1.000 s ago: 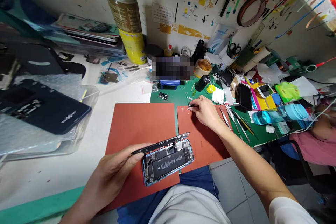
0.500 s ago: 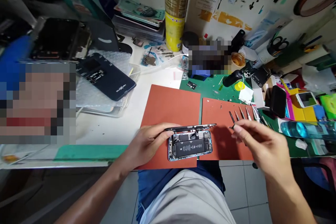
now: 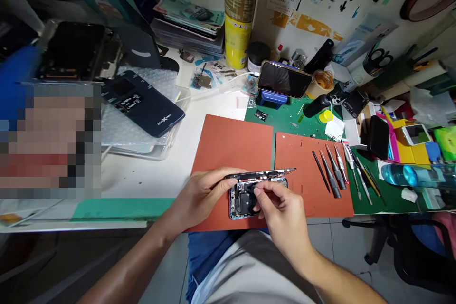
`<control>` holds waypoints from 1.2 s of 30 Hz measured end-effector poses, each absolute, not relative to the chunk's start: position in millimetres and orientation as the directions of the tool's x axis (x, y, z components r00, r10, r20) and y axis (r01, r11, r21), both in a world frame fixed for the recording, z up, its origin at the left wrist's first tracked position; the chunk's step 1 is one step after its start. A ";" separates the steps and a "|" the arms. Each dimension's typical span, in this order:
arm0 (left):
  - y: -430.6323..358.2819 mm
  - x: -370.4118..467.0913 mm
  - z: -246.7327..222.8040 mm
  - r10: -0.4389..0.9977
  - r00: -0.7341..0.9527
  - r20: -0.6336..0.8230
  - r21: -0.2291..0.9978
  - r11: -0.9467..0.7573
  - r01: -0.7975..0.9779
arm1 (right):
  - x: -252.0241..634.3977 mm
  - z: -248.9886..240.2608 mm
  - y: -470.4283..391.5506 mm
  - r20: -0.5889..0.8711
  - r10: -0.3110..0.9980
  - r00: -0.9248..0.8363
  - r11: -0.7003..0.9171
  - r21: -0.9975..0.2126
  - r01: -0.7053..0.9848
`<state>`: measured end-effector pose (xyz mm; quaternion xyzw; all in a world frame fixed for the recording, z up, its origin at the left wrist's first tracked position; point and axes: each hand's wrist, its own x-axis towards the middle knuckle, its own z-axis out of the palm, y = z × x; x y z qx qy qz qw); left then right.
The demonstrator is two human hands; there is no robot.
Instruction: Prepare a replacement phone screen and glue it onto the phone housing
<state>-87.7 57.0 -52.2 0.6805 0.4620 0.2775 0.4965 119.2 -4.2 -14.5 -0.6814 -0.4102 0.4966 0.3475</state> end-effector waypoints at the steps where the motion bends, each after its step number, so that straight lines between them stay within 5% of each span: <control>1: 57.1 -87.7 -52.3 0.902 0.424 -0.076 0.940 -0.077 0.332 | 115.3 -17.4 -3.2 -0.373 0.912 0.172 -0.406 -0.881 0.243; 21: 53.7 -87.0 -48.4 0.889 0.457 0.018 0.961 -0.141 0.236 | 94.4 -31.5 -4.4 0.009 0.998 0.068 -0.036 -0.774 0.632; 36: 52.9 -88.3 -49.1 0.878 0.477 0.029 0.963 -0.153 0.223 | 90.2 -31.3 -6.8 0.114 0.989 0.092 0.017 -0.712 0.702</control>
